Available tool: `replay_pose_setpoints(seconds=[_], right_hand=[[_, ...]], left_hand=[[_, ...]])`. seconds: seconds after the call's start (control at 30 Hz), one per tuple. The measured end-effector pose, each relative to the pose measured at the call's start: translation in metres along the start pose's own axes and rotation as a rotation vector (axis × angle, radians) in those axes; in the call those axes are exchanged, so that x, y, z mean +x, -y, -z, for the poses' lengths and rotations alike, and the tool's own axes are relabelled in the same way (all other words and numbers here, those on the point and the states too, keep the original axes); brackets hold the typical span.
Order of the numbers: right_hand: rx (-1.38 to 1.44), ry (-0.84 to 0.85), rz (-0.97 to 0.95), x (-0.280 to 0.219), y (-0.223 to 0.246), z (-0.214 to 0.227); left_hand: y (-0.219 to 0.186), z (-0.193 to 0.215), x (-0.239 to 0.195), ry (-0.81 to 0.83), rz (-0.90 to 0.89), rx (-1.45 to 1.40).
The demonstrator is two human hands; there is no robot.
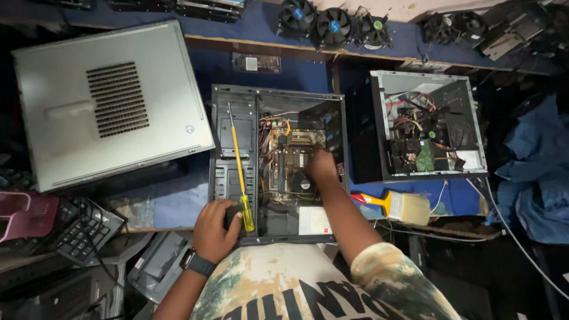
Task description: The person removes a green circuit board from an open desktop computer case, cleans it with a toothbrush, and then reinstalls it. The person also uses a screwdriver to adjust components inside the case.
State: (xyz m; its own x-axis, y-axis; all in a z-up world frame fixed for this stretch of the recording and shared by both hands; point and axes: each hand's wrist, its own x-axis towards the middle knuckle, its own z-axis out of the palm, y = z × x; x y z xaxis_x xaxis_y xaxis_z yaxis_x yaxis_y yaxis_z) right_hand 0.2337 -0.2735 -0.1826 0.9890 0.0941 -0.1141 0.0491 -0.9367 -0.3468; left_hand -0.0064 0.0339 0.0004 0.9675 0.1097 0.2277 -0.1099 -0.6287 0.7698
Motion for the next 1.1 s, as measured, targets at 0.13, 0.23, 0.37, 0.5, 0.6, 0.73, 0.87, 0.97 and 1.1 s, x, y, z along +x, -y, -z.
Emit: replay_pose_setpoints(seconds=[0.13,0.23,0.37,0.5,0.6,0.73,0.87,0.97,1.1], right_hand=[[-0.290,0.167,0.082,-0.003,0.007,0.002],[-0.195,0.217,0.063,-0.004,0.011,-0.003],[-0.114,0.124,-0.143,0.001,0.004,-0.004],[-0.148,0.207,-0.112,-0.005,-0.007,-0.010],[-0.107,0.164,-0.021,-0.006,-0.008,-0.020],[-0.570,0.157,0.260,-0.002,-0.012,-0.015],[-0.059,0.127,-0.023,-0.009,-0.012,0.016],[-0.117,0.132,0.030,-0.023,0.018,0.048],[-0.195,0.263,-0.061,-0.048,0.045,0.079]], left_hand=[[0.001,0.000,0.000,-0.025,0.017,-0.010],[-0.002,0.000,0.002,-0.048,-0.007,-0.011],[-0.004,0.003,0.005,0.002,-0.004,0.006],[-0.005,0.003,0.003,0.001,-0.017,0.011],[-0.003,0.001,0.006,-0.003,-0.036,0.017],[-0.002,0.001,0.005,0.017,-0.011,0.017],[-0.003,0.002,0.003,0.009,0.007,0.011],[-0.003,0.002,0.007,-0.006,-0.001,-0.005],[-0.002,0.005,0.006,0.016,0.000,-0.010]])
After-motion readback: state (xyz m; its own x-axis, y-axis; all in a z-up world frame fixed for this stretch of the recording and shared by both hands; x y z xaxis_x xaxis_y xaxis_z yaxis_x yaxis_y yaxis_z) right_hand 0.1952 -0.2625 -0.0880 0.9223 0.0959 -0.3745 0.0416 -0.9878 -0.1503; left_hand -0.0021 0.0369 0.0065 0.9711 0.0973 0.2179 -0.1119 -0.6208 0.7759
